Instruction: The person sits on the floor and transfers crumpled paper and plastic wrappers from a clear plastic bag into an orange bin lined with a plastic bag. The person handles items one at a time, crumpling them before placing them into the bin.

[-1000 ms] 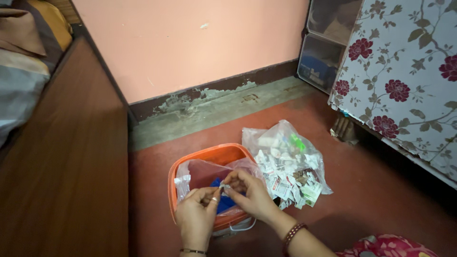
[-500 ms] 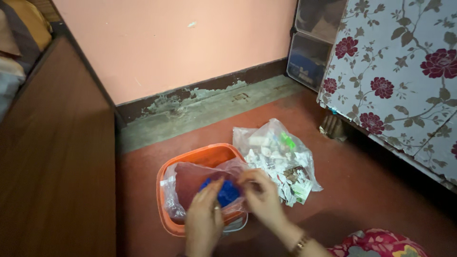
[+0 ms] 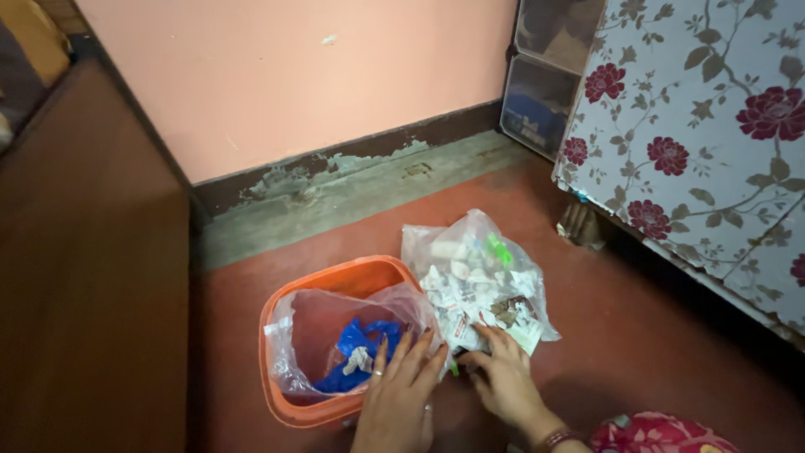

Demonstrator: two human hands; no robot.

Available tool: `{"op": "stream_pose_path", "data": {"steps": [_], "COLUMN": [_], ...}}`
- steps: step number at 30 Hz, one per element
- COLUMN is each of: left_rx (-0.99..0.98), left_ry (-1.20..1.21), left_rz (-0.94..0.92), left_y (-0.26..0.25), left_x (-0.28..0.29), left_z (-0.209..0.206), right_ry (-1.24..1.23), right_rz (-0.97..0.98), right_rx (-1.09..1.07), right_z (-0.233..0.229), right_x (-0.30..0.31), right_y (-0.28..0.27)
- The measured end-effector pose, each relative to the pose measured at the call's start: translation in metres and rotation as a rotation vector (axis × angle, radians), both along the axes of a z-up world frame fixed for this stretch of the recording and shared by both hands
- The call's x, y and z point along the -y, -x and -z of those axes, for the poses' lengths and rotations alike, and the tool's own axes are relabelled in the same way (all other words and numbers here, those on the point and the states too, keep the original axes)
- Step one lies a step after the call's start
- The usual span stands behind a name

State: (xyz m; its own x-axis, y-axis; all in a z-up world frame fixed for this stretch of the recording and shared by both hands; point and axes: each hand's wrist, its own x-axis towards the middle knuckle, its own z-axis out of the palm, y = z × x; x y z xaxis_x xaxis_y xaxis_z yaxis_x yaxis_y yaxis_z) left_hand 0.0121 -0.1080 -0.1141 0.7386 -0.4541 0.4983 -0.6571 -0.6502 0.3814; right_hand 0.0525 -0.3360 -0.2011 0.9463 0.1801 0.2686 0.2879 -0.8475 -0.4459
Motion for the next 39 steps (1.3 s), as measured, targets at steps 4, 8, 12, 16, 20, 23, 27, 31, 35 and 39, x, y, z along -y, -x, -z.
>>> {"op": "stream_pose_path", "data": {"steps": [4,8,12,16,20,23,27,31,35,39], "left_rx": [0.023,0.039,0.072,0.059,-0.081,-0.388,-0.424,-0.51,-0.567,-0.424], "left_ry": [0.035,0.078,0.11,0.207,0.504,0.901,1.18,1.325,1.404,1.372], "left_rz": [-0.032,-0.032,-0.058,-0.071,-0.112,-0.012,0.137,-0.023,-0.237,-0.245], "left_y": [-0.002,-0.001,0.002,0.006,0.01,0.006,-0.006,-0.016,-0.024,-0.026], "left_x": [-0.001,-0.003,-0.003,-0.004,-0.002,-0.009,-0.027,-0.05,-0.062,-0.06], "left_z": [-0.006,-0.012,-0.018,-0.028,-0.032,-0.029,-0.014,-0.004,0.003,0.007], "right_ry": [0.113,-0.02,-0.327,-0.854,-1.278,-1.279,-0.924,-0.785,-0.713,-0.71], "right_rz": [0.058,0.127,0.206,0.2,0.03,-0.054,-0.272,-0.304,-0.526,-0.408], "right_rx": [-0.092,0.114,0.364,0.295,0.114,0.028,0.198,0.047,0.123,-0.033], "right_z": [0.002,0.01,0.0,-0.014,-0.042,-0.074,-0.113,-0.127,-0.126,-0.111], "right_x": [-0.006,0.007,0.018,0.017,0.002,-0.034,-0.091,-0.127,-0.136,-0.137], "right_y": [-0.001,-0.007,-0.003,0.002,-0.002,-0.002,0.001,-0.003,-0.001,-0.01]}}
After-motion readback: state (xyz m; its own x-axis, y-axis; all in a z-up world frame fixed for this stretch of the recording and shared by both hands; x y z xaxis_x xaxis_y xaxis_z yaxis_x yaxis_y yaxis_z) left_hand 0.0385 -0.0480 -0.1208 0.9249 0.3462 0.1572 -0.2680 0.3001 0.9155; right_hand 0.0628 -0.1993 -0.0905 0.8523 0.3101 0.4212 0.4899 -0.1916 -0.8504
